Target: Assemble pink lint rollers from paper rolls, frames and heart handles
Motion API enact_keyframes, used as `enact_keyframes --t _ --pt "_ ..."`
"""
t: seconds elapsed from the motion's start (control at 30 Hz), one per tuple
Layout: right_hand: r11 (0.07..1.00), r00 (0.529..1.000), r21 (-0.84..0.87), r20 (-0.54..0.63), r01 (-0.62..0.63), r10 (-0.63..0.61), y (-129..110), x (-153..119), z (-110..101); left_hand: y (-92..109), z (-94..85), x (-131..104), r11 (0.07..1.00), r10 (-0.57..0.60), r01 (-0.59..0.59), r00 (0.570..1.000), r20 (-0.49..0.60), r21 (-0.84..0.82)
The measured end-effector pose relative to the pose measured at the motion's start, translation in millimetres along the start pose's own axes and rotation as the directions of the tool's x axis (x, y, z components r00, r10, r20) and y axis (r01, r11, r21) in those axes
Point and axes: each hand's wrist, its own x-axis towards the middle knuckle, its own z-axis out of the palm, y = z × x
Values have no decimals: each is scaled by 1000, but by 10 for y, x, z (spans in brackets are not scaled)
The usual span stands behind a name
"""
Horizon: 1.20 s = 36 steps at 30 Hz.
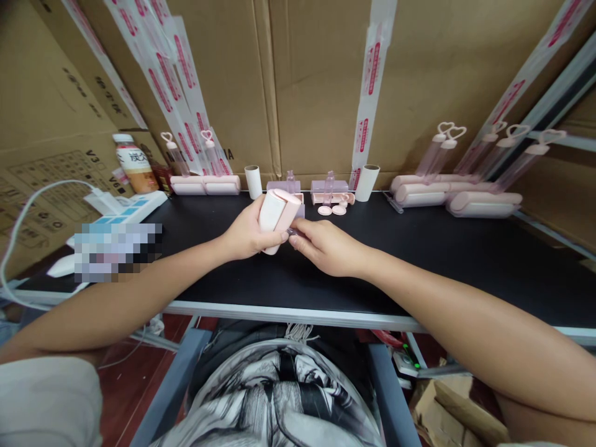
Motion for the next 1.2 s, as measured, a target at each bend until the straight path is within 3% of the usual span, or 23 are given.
enact_keyframes --t 0.27,0.57,0.8,1.03,1.2 --pt "996 996 -39 16 -85 86 -26 -10 118 -45 68 -25 999 -15 15 1000 2 33" --pt "993 994 45 -12 -108 109 -33 -21 156 -37 49 -42 997 -31 27 998 46 68" --pt "987 990 95 -39 -131 135 26 -16 182 -93 27 -14 999 54 -54 994 92 6" --pt "930 979 318 -28 -182 201 80 -31 225 -116 32 5 994 64 -54 993 103 -93" --pt "911 978 364 0 -195 209 103 -38 236 -106 40 -1 990 75 -58 988 131 -127"
